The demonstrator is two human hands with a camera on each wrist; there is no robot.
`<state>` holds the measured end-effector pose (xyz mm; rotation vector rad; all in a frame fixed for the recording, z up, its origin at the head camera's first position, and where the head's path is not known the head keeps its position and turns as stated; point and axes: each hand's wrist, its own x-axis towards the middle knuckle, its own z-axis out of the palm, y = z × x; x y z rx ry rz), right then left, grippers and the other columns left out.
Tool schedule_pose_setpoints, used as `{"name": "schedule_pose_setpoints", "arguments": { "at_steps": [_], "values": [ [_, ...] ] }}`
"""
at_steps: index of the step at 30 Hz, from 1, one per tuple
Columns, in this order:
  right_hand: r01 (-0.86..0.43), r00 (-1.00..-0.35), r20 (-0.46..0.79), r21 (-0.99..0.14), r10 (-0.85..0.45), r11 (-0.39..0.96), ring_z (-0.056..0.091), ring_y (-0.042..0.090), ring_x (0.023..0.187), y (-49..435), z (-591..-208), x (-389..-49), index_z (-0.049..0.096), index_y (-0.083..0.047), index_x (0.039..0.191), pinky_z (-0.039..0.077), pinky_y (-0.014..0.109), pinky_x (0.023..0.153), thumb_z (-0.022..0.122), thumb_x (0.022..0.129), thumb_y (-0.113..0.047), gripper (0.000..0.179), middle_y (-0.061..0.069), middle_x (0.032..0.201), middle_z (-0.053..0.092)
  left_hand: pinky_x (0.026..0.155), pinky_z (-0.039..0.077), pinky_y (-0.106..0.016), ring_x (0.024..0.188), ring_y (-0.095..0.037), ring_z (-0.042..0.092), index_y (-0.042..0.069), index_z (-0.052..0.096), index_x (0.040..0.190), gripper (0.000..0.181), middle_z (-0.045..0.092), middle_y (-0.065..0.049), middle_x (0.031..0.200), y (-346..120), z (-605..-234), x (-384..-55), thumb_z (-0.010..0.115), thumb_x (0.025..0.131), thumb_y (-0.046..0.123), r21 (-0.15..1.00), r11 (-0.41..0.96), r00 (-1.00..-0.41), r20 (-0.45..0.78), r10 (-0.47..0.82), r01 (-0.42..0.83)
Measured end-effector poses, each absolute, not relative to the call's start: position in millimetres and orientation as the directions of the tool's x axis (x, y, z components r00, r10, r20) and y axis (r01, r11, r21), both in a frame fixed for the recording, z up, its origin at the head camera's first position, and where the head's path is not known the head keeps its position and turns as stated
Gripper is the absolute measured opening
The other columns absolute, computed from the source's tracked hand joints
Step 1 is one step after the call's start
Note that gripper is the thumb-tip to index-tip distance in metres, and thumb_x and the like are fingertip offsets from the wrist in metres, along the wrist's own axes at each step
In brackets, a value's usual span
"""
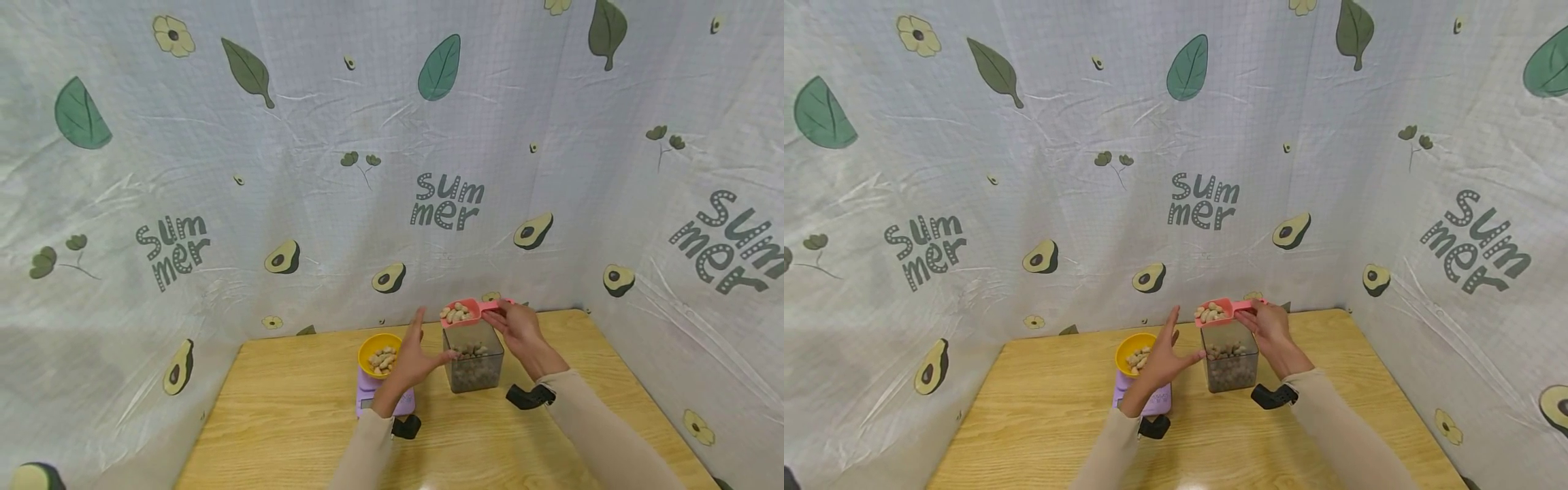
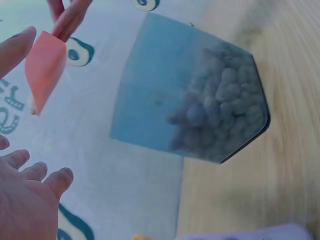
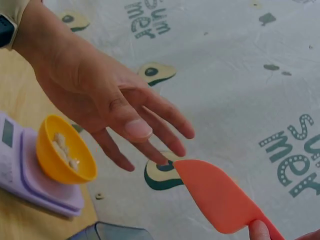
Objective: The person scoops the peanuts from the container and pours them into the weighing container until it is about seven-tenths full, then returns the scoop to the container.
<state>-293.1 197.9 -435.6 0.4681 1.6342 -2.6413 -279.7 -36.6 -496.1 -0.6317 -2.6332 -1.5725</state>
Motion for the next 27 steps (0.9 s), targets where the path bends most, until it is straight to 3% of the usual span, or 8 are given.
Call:
{"name": "schedule_pose_setpoints", "arguments": {
  "at_steps": [7,11,17,23,27],
  "values": [
    [0.19,-0.956,-0.271,-0.862,0.11,-0.471,0.073,0.009,0.078,175,-437,-292,0.047,-0.002,0.126,0.058,0.026,0.085,0.039,0.106,-0.015,0.025,0.002,0.089,0.064,0.116,0.027,-0.063,0.151,-0.035,0.021,0.032,0.011,0.159,0.103,0.012,-0.001,0.167,-61,-490,-272,0.076,0.081,0.052,0.795,0.473,-0.922,0.282,0.267,0.38],
    [0.19,-0.963,-0.257,-0.866,0.085,-0.462,0.072,0.009,0.078,159,-441,-292,0.044,0.001,0.132,0.058,0.026,0.086,0.039,0.107,-0.015,0.03,0.003,0.091,0.063,0.116,0.026,-0.062,0.151,-0.036,0.021,0.033,0.012,0.158,0.1,0.013,-0.001,0.167,-77,-489,-268,0.077,0.083,0.042,0.777,0.493,-0.92,0.312,0.236,0.391],
    [0.201,-0.96,-0.267,-0.867,0.084,-0.455,0.072,0.01,0.08,136,-454,-298,0.043,0.005,0.133,0.058,0.027,0.086,0.04,0.106,-0.016,0.034,0.01,0.101,0.062,0.115,0.029,-0.063,0.149,-0.036,0.026,0.037,0.011,0.158,0.102,0.016,0.001,0.166,-103,-501,-265,0.077,0.081,0.045,0.764,0.548,-0.94,0.29,0.182,0.342],
    [0.197,-0.958,-0.26,-0.901,0.119,-0.386,0.071,0.013,0.088,111,-467,-307,0.042,0.009,0.137,0.058,0.03,0.089,0.041,0.106,-0.014,0.038,0.026,0.125,0.056,0.115,0.026,-0.065,0.149,-0.041,0.023,0.025,0.011,0.159,0.108,0.012,-0.009,0.166,-126,-518,-265,0.079,0.078,0.046,0.768,0.572,-0.957,0.248,0.149,0.288],
    [0.205,-0.953,-0.273,-0.902,0.134,-0.381,0.07,0.014,0.085,96,-474,-314,0.044,0.011,0.132,0.059,0.03,0.086,0.042,0.105,-0.012,0.036,0.028,0.123,0.057,0.115,0.026,-0.064,0.148,-0.045,0.023,0.014,0.012,0.159,0.111,0.011,-0.015,0.165,-136,-530,-266,0.081,0.077,0.044,0.781,0.575,-0.97,0.207,0.128,0.243]
  ]
}}
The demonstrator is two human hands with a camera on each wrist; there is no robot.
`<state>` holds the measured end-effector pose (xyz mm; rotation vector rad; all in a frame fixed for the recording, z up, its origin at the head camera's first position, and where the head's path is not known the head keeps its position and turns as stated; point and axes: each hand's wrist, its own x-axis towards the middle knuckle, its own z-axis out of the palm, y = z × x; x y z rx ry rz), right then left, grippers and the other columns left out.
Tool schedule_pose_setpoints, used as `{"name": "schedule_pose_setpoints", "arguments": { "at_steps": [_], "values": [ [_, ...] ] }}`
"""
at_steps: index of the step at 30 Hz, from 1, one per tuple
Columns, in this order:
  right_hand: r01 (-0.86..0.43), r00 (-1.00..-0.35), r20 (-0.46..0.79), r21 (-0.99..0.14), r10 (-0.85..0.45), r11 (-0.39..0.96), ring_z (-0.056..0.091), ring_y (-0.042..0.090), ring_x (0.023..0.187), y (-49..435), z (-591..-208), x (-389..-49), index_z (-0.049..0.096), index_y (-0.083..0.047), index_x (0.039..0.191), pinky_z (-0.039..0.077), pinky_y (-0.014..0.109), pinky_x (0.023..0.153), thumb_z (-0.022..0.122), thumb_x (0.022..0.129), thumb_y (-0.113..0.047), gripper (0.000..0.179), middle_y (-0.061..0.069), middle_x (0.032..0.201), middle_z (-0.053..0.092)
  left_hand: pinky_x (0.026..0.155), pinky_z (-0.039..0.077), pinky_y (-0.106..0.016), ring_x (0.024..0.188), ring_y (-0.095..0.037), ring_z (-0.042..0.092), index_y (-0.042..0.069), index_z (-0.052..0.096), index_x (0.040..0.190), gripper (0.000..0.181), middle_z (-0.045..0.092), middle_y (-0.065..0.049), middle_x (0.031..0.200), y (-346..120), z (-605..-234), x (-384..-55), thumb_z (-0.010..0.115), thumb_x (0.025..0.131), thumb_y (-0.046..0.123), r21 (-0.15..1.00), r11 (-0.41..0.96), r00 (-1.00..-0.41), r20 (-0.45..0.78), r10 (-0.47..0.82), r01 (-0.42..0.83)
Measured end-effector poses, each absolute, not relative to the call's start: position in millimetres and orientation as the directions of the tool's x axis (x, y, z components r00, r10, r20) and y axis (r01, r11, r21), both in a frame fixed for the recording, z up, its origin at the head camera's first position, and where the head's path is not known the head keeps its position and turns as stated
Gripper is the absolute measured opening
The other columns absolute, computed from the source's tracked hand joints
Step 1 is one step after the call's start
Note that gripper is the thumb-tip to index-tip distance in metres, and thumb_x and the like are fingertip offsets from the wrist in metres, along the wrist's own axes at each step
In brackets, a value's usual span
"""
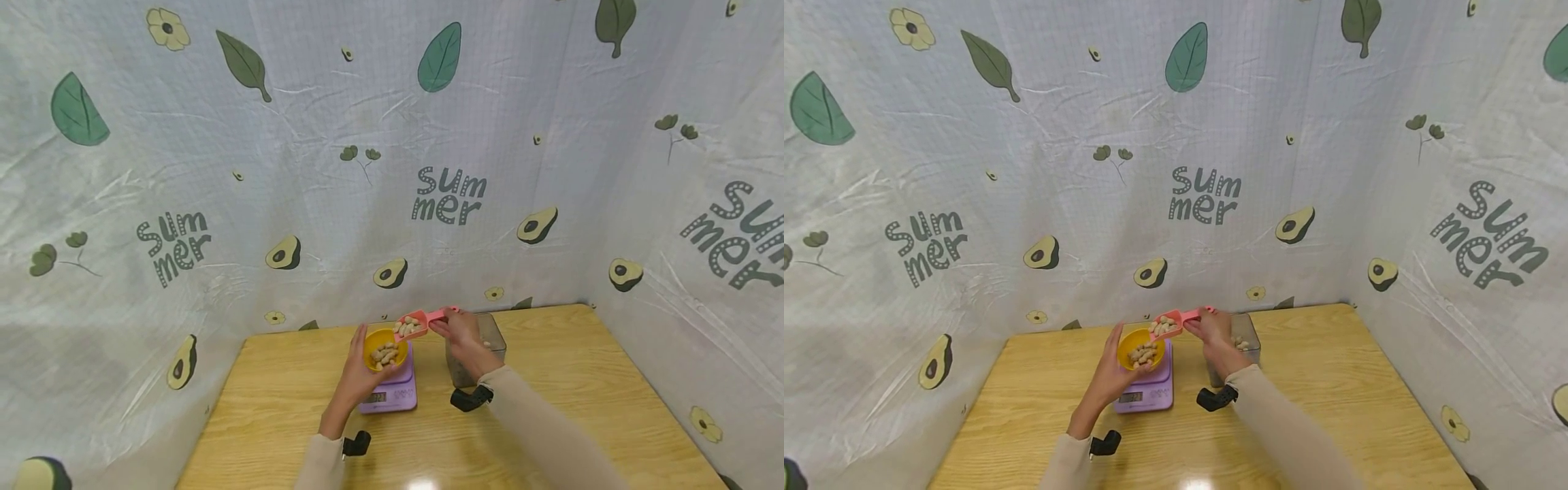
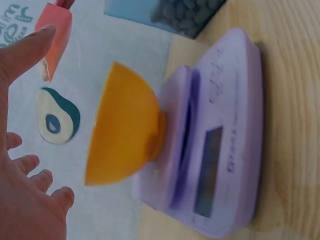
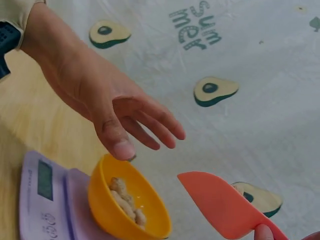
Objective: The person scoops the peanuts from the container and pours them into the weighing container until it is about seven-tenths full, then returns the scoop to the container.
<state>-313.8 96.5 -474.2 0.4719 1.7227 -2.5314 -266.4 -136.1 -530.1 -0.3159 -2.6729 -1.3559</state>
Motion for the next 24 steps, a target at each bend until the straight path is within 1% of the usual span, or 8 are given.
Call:
{"name": "schedule_pose_setpoints", "arguments": {
  "at_steps": [3,7,11,13,17,19,21,24],
  "values": [
    [0.21,-0.949,-0.281,-0.903,0.144,-0.375,0.071,0.016,0.08,87,-479,-317,0.046,0.014,0.127,0.06,0.03,0.081,0.043,0.104,-0.01,0.033,0.029,0.117,0.059,0.116,0.026,-0.063,0.148,-0.046,0.022,0.008,0.011,0.158,0.113,0.011,-0.018,0.165,-142,-538,-268,0.081,0.077,0.043,0.789,0.576,-0.977,0.174,0.122,0.213],
    [0.204,-0.953,-0.263,-0.925,0.152,-0.319,0.072,0.018,0.08,76,-487,-321,0.048,0.016,0.126,0.061,0.031,0.078,0.044,0.103,-0.009,0.034,0.033,0.117,0.061,0.116,0.025,-0.064,0.147,-0.048,0.021,0.004,0.01,0.158,0.116,0.012,-0.023,0.163,-147,-546,-271,0.082,0.076,0.043,0.79,0.585,-0.983,0.138,0.12,0.182],
    [0.192,-0.957,-0.231,-0.958,0.174,-0.214,0.074,0.021,0.081,66,-494,-323,0.053,0.015,0.124,0.061,0.031,0.075,0.045,0.102,-0.01,0.034,0.034,0.113,0.065,0.115,0.025,-0.065,0.145,-0.05,0.024,0.001,0.011,0.157,0.116,0.016,-0.027,0.161,-150,-555,-274,0.084,0.074,0.039,0.795,0.583,-0.986,0.118,0.116,0.164],
    [0.179,-0.96,-0.21,-0.969,0.187,-0.169,0.074,0.024,0.082,62,-496,-324,0.054,0.015,0.124,0.061,0.031,0.074,0.045,0.102,-0.01,0.034,0.034,0.111,0.066,0.116,0.025,-0.063,0.145,-0.048,0.026,0.002,0.012,0.157,0.116,0.018,-0.027,0.161,-150,-559,-276,0.084,0.075,0.04,0.8,0.583,-0.989,0.096,0.111,0.143],
    [0.13,-0.971,-0.142,-0.989,0.193,-0.074,0.074,0.029,0.085,55,-498,-325,0.06,0.013,0.118,0.062,0.034,0.074,0.046,0.102,-0.011,0.031,0.032,0.106,0.068,0.117,0.025,-0.062,0.145,-0.046,0.028,0.001,0.014,0.156,0.113,0.021,-0.027,0.16,-150,-565,-278,0.084,0.076,0.039,0.815,0.564,-0.991,0.092,0.101,0.133],
    [0.083,-0.979,-0.078,-0.996,0.186,0.02,0.074,0.028,0.083,52,-497,-325,0.063,0.009,0.112,0.062,0.036,0.074,0.048,0.102,-0.012,0.028,0.028,0.101,0.069,0.117,0.026,-0.062,0.144,-0.047,0.029,-0.002,0.015,0.156,0.111,0.022,-0.028,0.159,-150,-567,-279,0.084,0.077,0.037,0.819,0.554,-0.988,0.11,0.104,0.149],
    [0.009,-0.985,0.02,-0.986,0.169,0.169,0.071,0.024,0.075,49,-494,-323,0.065,0.003,0.102,0.061,0.035,0.068,0.05,0.102,-0.015,0.024,0.021,0.092,0.07,0.116,0.026,-0.062,0.144,-0.047,0.029,-0.003,0.016,0.155,0.11,0.023,-0.029,0.158,-150,-569,-279,0.083,0.077,0.036,0.821,0.547,-0.986,0.124,0.109,0.164],
    [-0.173,-0.969,0.228,-0.9,0.093,0.4,0.06,0.013,0.064,45,-491,-321,0.064,-0.003,0.092,0.052,0.026,0.056,0.052,0.102,-0.019,0.022,0.01,0.079,0.066,0.116,0.028,-0.062,0.143,-0.047,0.03,-0.005,0.016,0.154,0.109,0.024,-0.03,0.157,-150,-571,-280,0.083,0.078,0.035,0.82,0.543,-0.984,0.137,0.118,0.179]
  ]
}}
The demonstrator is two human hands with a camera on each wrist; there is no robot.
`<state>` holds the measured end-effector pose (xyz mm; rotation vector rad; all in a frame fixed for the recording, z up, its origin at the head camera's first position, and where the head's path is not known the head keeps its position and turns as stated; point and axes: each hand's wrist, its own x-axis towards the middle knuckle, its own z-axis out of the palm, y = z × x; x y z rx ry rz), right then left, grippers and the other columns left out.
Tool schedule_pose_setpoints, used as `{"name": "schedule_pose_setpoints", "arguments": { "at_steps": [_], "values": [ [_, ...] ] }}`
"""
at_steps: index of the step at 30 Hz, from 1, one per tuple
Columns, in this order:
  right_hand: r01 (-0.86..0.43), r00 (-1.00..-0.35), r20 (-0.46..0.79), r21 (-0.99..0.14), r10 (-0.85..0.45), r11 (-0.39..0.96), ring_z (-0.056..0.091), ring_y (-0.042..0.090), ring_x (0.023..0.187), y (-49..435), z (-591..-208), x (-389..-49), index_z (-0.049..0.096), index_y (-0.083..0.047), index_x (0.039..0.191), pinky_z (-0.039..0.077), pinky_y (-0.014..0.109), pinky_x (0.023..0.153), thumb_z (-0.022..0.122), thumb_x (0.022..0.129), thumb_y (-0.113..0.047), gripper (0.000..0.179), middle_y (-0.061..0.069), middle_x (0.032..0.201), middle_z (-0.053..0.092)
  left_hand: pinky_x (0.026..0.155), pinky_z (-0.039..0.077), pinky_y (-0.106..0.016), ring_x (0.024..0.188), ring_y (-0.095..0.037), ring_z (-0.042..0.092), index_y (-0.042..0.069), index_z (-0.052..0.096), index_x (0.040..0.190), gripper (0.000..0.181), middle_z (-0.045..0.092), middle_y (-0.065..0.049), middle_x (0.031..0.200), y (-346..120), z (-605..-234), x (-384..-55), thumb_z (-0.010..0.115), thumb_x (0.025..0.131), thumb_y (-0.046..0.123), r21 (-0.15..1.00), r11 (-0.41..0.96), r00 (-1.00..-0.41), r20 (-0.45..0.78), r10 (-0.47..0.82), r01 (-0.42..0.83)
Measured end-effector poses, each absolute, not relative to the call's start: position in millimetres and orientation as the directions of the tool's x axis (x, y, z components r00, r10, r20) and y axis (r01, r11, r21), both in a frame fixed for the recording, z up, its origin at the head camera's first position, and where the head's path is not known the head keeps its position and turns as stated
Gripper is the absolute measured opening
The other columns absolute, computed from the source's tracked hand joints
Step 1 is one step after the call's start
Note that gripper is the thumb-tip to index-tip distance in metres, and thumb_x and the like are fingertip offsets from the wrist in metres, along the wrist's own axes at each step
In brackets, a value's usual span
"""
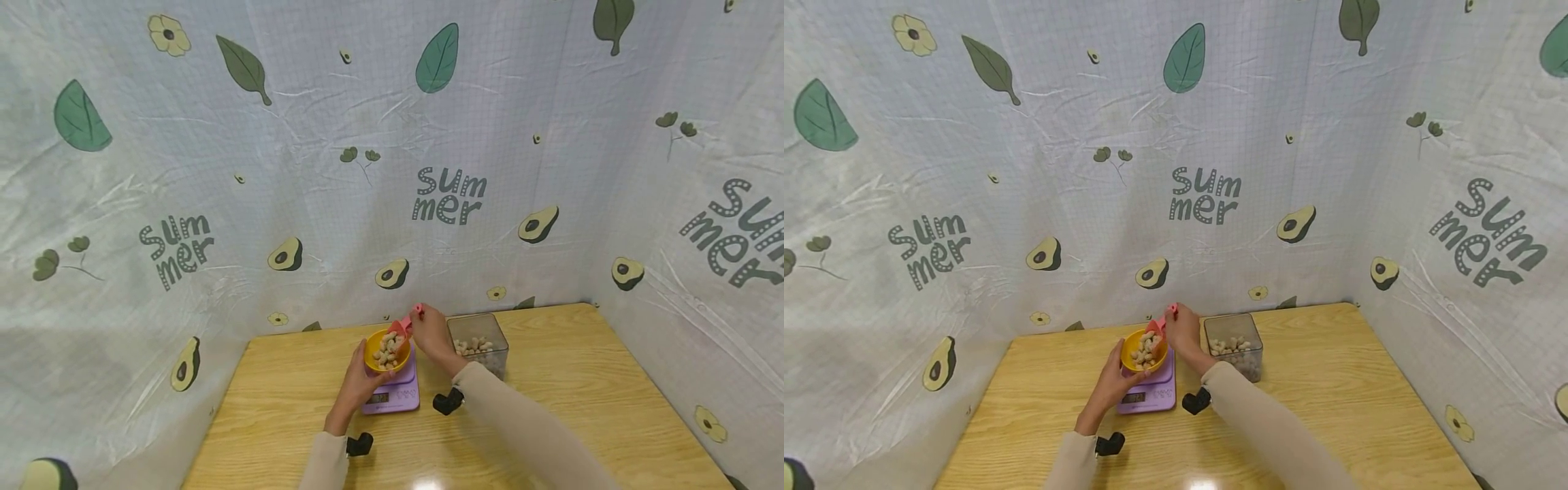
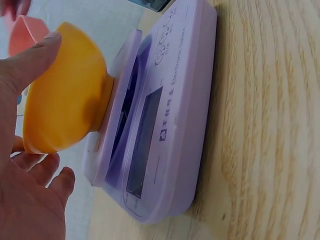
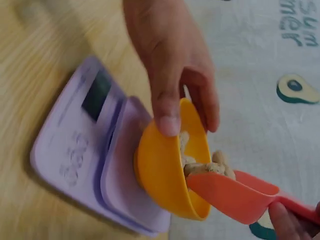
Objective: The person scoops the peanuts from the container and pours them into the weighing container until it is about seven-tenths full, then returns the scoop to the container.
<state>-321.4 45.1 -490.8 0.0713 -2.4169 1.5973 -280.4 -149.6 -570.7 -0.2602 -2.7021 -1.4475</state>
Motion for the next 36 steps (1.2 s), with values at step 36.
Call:
{"name": "schedule_pose_setpoints", "arguments": {
  "at_steps": [36],
  "values": [
    [-0.035,-0.983,-0.038,-0.921,0.178,-0.389,0.07,0.005,0.086,158,-454,-288,0.05,0.001,0.127,0.057,0.023,0.087,0.04,0.107,-0.021,0.032,-0.002,0.094,0.066,0.115,0.025,-0.065,0.149,-0.043,0.022,0.012,0.013,0.159,0.108,0.014,-0.014,0.165,-95,-512,-279,0.081,0.079,0.035,0.8,0.472,-0.929,0.334,0.16,0.369]
  ]
}}
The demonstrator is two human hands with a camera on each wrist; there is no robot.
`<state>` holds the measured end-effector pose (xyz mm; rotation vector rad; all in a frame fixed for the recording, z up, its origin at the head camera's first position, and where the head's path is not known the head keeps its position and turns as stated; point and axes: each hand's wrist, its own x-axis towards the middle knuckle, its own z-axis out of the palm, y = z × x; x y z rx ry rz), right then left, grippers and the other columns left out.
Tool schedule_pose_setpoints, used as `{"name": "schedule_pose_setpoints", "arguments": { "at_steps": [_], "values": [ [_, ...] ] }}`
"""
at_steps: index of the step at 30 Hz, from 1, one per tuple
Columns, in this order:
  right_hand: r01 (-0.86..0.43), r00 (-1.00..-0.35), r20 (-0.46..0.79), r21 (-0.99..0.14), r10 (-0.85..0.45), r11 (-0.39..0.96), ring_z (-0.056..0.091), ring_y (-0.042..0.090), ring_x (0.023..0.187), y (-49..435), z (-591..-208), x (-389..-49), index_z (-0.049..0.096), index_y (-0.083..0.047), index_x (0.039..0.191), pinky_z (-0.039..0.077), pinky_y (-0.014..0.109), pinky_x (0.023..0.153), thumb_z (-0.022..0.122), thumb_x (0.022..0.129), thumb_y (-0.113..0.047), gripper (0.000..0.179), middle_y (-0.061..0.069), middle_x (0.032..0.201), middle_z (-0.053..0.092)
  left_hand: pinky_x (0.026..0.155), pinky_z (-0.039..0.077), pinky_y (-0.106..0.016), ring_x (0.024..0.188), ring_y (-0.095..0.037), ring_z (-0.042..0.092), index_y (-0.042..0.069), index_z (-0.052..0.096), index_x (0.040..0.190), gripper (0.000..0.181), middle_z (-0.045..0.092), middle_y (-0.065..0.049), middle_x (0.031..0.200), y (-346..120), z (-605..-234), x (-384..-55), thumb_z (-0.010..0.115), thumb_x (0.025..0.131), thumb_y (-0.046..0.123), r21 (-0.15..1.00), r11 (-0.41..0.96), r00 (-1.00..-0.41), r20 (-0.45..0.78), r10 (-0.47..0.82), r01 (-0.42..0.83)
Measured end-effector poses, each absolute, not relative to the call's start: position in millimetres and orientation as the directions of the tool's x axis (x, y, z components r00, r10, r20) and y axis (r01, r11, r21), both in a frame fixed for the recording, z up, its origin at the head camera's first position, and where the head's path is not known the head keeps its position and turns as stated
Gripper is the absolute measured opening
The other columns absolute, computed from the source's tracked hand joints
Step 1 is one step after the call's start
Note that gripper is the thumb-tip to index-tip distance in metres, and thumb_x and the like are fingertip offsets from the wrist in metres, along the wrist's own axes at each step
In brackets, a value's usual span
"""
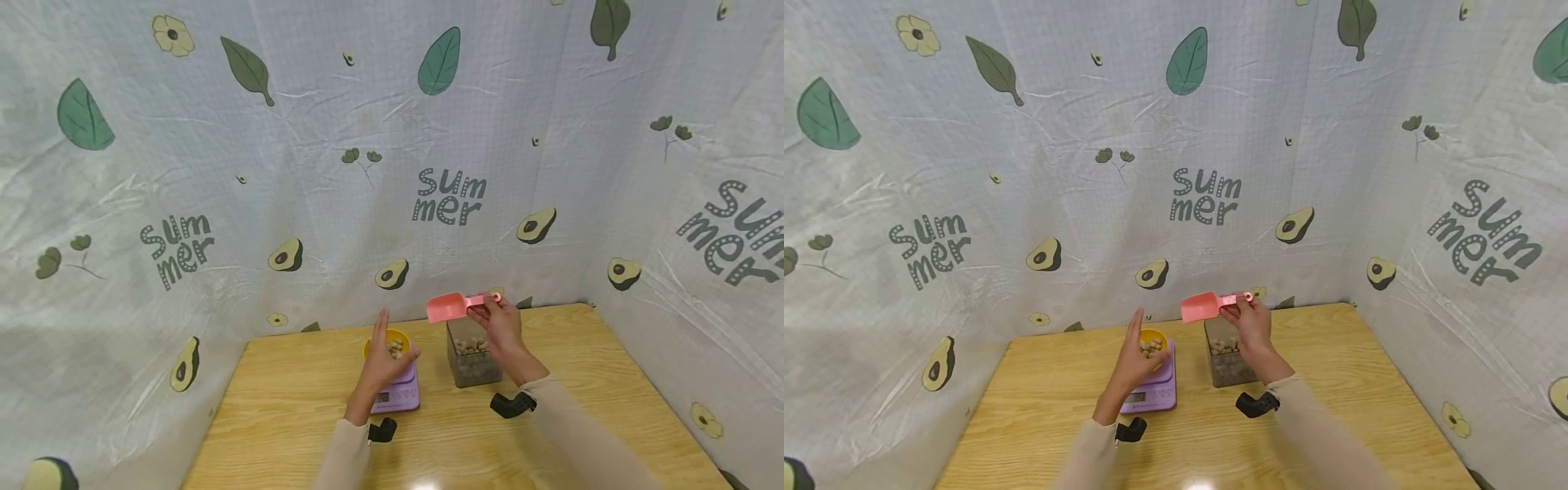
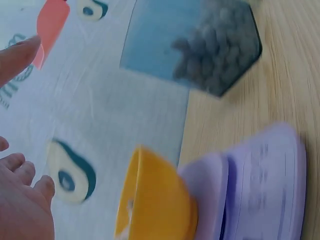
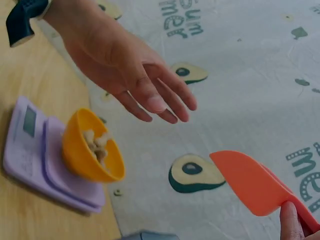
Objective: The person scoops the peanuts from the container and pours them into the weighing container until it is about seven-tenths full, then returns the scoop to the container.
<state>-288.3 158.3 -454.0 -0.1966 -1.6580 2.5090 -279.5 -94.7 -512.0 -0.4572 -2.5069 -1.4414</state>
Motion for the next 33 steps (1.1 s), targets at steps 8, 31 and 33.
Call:
{"name": "schedule_pose_setpoints", "arguments": {
  "at_steps": [8,31,33],
  "values": [
    [-0.077,-0.964,0.001,-0.957,0.265,-0.278,0.069,0.003,0.082,195,-460,-284,0.05,0.003,0.124,0.058,0.023,0.084,0.04,0.107,-0.02,0.031,-0.004,0.09,0.064,0.114,0.029,-0.064,0.15,-0.04,0.021,0.023,0.007,0.16,0.11,0.012,-0.011,0.166,-51,-512,-287,0.079,0.079,0.044,0.817,0.437,-0.92,0.271,0.284,0.376],
    [-0.162,-0.922,0.347,-0.748,0.171,0.644,0.064,0.017,0.062,202,-492,-293,0.064,0.002,0.093,0.048,0.024,0.049,0.051,0.101,-0.016,0.024,0.017,0.079,0.069,0.118,0.029,-0.055,0.15,-0.038,0.022,0.022,-0.004,0.159,0.119,0.01,-0.015,0.166,1,-549,-304,0.082,0.079,0.037,0.847,0.459,-0.921,0.085,0.38,0.268],
    [-0.174,-0.916,0.368,-0.722,0.158,0.67,0.061,0.016,0.06,200,-492,-294,0.063,0.0,0.091,0.046,0.025,0.049,0.051,0.101,-0.017,0.023,0.016,0.077,0.068,0.118,0.029,-0.056,0.15,-0.038,0.022,0.021,-0.002,0.16,0.117,0.012,-0.015,0.166,2,-551,-306,0.082,0.08,0.038,0.857,0.442,-0.919,0.086,0.384,0.264]
  ]
}}
